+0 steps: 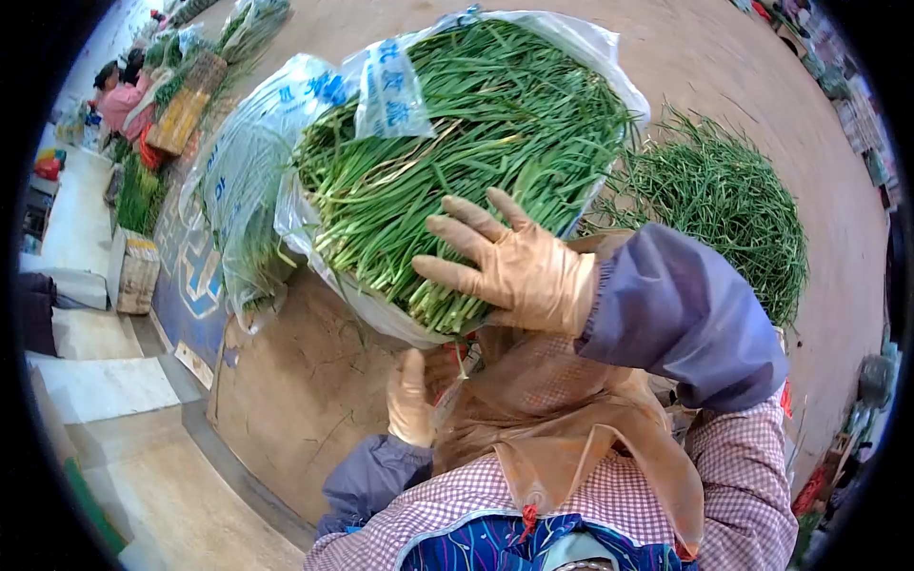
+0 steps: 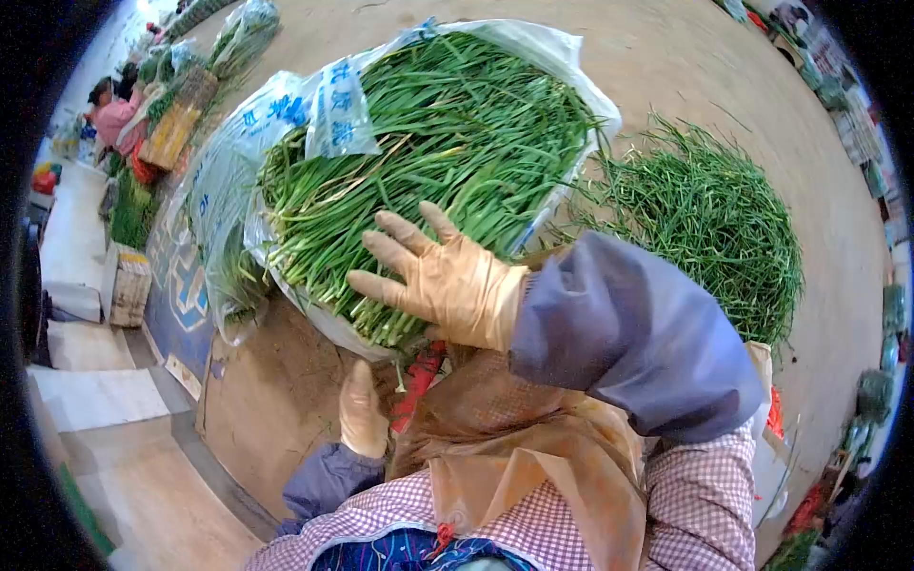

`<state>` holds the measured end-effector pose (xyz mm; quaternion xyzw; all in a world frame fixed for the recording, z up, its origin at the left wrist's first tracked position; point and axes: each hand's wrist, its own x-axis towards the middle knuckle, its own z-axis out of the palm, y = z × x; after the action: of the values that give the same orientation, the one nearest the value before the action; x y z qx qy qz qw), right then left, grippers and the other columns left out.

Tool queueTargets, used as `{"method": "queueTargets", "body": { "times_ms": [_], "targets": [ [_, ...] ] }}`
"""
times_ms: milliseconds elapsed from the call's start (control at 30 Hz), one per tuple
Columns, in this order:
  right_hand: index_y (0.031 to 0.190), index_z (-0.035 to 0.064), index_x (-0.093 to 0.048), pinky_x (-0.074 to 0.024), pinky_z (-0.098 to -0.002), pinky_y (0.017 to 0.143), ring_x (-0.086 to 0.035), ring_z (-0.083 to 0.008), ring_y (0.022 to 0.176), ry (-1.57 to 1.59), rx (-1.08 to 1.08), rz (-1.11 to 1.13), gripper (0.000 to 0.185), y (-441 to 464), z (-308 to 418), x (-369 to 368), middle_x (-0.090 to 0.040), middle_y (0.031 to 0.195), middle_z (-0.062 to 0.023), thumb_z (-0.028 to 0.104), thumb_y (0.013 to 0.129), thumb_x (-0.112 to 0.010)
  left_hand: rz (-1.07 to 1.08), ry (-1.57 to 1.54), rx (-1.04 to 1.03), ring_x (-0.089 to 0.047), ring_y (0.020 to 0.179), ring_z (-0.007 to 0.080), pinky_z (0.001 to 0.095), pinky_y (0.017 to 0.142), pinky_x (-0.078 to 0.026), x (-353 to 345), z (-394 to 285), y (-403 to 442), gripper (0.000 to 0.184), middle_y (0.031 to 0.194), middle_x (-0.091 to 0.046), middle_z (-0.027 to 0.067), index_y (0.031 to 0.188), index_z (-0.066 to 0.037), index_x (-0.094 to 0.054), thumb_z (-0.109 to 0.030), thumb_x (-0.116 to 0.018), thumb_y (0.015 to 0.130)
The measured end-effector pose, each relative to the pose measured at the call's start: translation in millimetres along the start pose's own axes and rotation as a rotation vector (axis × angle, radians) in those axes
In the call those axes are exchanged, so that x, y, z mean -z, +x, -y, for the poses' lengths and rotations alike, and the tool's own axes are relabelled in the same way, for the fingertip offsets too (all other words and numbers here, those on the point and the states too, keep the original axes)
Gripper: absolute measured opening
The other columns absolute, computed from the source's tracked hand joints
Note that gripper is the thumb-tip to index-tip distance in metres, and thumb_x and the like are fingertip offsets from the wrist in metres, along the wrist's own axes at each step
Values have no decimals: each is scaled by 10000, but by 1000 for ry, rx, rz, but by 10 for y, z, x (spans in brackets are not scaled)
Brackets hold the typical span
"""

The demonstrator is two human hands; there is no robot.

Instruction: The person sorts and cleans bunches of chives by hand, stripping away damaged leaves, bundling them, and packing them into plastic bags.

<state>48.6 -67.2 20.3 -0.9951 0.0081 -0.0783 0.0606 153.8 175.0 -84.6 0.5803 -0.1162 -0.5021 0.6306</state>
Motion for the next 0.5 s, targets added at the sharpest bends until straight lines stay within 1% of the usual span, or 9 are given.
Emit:
{"method": "queueTargets", "body": {
  "times_ms": [67, 100, 200, 233, 300, 333, 433, 467, 500],
  "targets": [
    [1414, 216, -341, -217, -620, 1112, -298, -385, 1396, 98, 35, 2, 886, 85, 58, -98, -347, 1478, -170, 301, 651, -782, 29, -355, -29, -616, 1028, 278, 401, 868, -532, -273, -351, 41, 637, 1133, -605, 177, 1306, 7, -433, -490, -560, 929],
    [1348, 184, -389, -218, -623, 1109, -323, -393, 1381, 101, 47, -11, 771, 106, 84, -159, -373, 1458, -169, 282, 678, -758, -12, -363, -9, -617, 1030, 277, 406, 876, -532, -278, -351, 124, 612, 1135, -603, 176, 1304, 4, -432, -464, -561, 932],
    [1161, 133, -405, -283, -624, 1078, -420, -399, 1311, 44, 158, -189, 523, -31, 81, -337, -452, 1381, -177, 208, 727, -688, -73, -308, 12, -621, 1036, 277, 430, 886, -537, -247, -336, 230, 526, 1172, -579, 178, 1299, -10, -421, -362, -567, 936],
    [1134, 130, -394, -312, -617, 1062, -448, -391, 1282, 83, 191, -209, 497, -44, 76, -365, -469, 1356, -180, 189, 727, -672, -61, -229, 0, -623, 1036, 281, 444, 880, -542, -232, -400, 209, 493, 1205, -559, 183, 1297, -18, -413, -313, -570, 934],
    [1080, 124, -371, -370, -602, 1028, -505, -376, 1225, 155, 257, -243, 446, -61, 43, -401, -503, 1306, -186, 150, 725, -641, -50, -272, 33, -624, 1033, 293, 458, 868, -546, -231, -401, 239, 474, 1235, -541, 189, 1304, -34, -402, -267, -578, 931],
    [1093, 110, -402, -439, -540, 974, -554, -353, 1148, 129, 287, -269, 450, -21, 27, -392, -541, 1238, -187, 157, 712, -637, -55, -350, 75, -622, 1037, 298, 462, 875, -541, -198, -364, 251, 471, 1234, -541, 190, 1310, -40, -400, -254, -579, 930],
    [1074, 102, -442, -448, -483, 961, -570, -338, 1114, 206, 236, -183, 405, 99, 22, -314, -562, 1194, -177, 181, 727, -635, -34, -542, 160, -614, 1052, 314, 477, 897, -527, -74, -193, 298, 474, 1229, -545, 186, 1325, -57, -393, -223, -586, 926],
    [1076, 107, -487, -469, -419, 874, -590, -311, 1020, 201, 189, -196, 410, 158, 65, -261, -587, 1091, -127, 190, 708, -649, 4, -578, 165, -611, 1059, 318, 483, 906, -520, -59, -170, 304, 480, 1227, -546, 181, 1330, -63, -391, -219, -592, 923],
    [1071, 112, -500, -468, -409, 846, -589, -298, 992, 146, 167, -88, 418, 223, 119, -211, -584, 1055, -109, 187, 690, -656, 44, -612, 170, -607, 1066, 322, 488, 915, -514, -35, -143, 312, 486, 1224, -548, 176, 1334, -68, -389, -215, -597, 921]
  ]
}}
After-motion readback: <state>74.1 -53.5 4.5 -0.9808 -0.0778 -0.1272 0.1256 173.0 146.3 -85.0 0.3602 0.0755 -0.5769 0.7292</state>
